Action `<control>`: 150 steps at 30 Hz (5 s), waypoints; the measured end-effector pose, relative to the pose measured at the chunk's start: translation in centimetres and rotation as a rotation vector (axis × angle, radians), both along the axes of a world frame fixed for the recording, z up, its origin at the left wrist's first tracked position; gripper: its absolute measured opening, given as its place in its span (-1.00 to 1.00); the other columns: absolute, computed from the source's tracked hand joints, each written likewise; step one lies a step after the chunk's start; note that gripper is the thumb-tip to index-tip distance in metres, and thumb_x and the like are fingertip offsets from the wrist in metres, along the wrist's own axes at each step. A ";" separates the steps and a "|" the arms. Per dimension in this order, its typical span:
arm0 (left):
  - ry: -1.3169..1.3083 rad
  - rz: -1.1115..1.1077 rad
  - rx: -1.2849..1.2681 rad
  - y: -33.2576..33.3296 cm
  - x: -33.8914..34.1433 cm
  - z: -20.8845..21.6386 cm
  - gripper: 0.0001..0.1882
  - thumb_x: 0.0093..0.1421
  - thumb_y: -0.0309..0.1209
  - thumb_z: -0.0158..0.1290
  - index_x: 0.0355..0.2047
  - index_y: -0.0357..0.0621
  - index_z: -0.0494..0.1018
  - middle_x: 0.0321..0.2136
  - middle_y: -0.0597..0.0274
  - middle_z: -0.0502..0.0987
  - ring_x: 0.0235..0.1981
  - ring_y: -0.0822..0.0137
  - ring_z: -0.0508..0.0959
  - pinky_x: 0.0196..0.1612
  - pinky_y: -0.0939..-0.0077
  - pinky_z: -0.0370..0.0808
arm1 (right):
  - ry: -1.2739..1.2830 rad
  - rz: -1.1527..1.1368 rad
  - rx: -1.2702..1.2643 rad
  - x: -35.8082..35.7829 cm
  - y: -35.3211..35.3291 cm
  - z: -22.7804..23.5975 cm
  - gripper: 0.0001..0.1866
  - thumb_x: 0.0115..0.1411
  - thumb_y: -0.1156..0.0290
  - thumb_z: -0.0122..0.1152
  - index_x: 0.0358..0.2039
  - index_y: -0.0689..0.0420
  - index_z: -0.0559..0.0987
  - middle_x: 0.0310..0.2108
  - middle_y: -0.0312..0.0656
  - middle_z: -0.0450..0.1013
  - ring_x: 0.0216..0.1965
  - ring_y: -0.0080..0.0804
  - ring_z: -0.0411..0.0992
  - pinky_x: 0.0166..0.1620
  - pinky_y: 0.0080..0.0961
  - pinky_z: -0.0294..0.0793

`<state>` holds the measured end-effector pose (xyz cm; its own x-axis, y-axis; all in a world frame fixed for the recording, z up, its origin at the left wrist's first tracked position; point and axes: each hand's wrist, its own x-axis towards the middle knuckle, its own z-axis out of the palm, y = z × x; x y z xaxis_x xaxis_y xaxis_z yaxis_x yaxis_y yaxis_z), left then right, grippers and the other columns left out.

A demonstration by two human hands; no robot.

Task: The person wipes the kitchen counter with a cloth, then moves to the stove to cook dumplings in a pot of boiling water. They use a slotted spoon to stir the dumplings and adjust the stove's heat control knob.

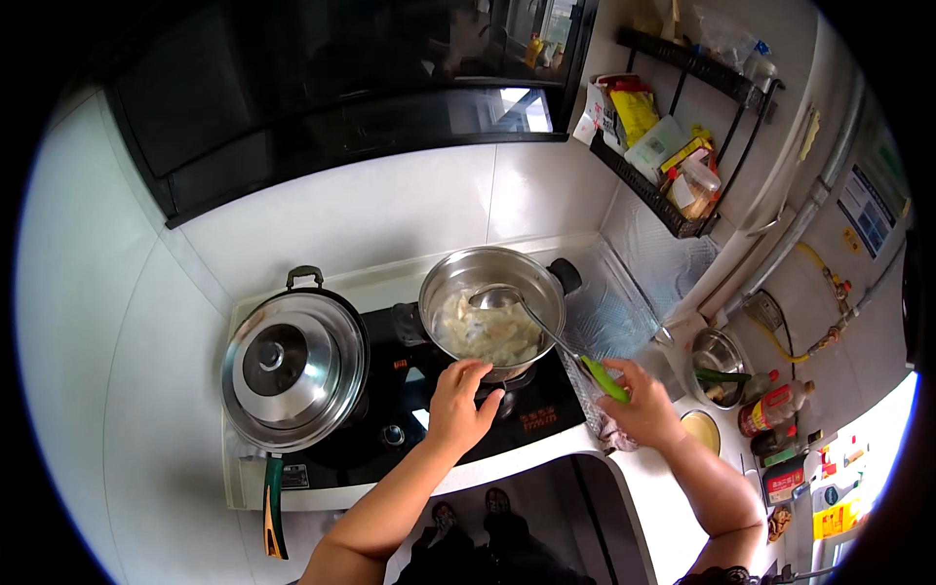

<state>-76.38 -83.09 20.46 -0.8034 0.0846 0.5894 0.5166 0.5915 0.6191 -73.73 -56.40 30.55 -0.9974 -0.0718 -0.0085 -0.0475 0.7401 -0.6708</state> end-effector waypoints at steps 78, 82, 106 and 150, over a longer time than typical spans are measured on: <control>-0.053 0.289 -0.027 -1.1 4.4 -3.6 -0.63 -0.02 -0.46 0.25 -0.15 -0.14 0.50 -0.13 0.09 0.49 -0.10 0.07 0.49 -0.05 0.29 0.44 | 0.000 0.505 0.893 -9.1 -2.1 6.8 -0.75 0.10 0.30 0.18 -0.20 0.03 0.61 -0.28 -0.09 0.57 -0.20 -0.05 0.54 -0.11 -0.17 0.53; -0.050 0.297 -0.031 -1.1 4.6 -3.6 -0.63 -0.02 -0.46 0.25 -0.15 -0.14 0.50 -0.14 0.09 0.50 -0.10 0.06 0.50 -0.05 0.30 0.45 | 0.066 0.497 0.805 -9.6 -1.3 4.7 -0.70 0.12 0.29 0.18 -0.11 0.01 0.58 -0.26 -0.08 0.57 -0.19 -0.04 0.54 -0.09 -0.16 0.52; 0.009 0.275 -0.086 0.6 3.0 -2.3 -0.62 -0.01 -0.43 0.27 -0.14 -0.13 0.50 -0.12 0.12 0.48 -0.09 0.06 0.48 -0.03 0.29 0.44 | 0.270 0.213 -0.061 -5.2 2.9 -0.8 -0.57 0.09 0.41 0.24 0.03 0.11 0.52 -0.17 0.11 0.51 -0.14 0.08 0.49 -0.08 -0.28 0.49; -0.007 0.267 -0.053 -0.7 4.1 -3.0 -0.63 -0.01 -0.45 0.26 -0.15 -0.15 0.50 -0.13 0.09 0.49 -0.11 0.05 0.49 -0.05 0.29 0.45 | 0.266 0.074 -0.150 -1.6 1.8 -4.9 -0.54 0.13 0.47 0.23 0.08 0.21 0.48 -0.06 0.11 0.49 0.00 -0.14 0.49 0.01 -0.45 0.43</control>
<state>-72.29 -83.79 17.42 -0.8053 -0.1005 0.5843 0.3338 0.7376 0.5870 -75.29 -54.57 25.68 -0.9551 -0.1252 0.2686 -0.2865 0.6214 -0.7292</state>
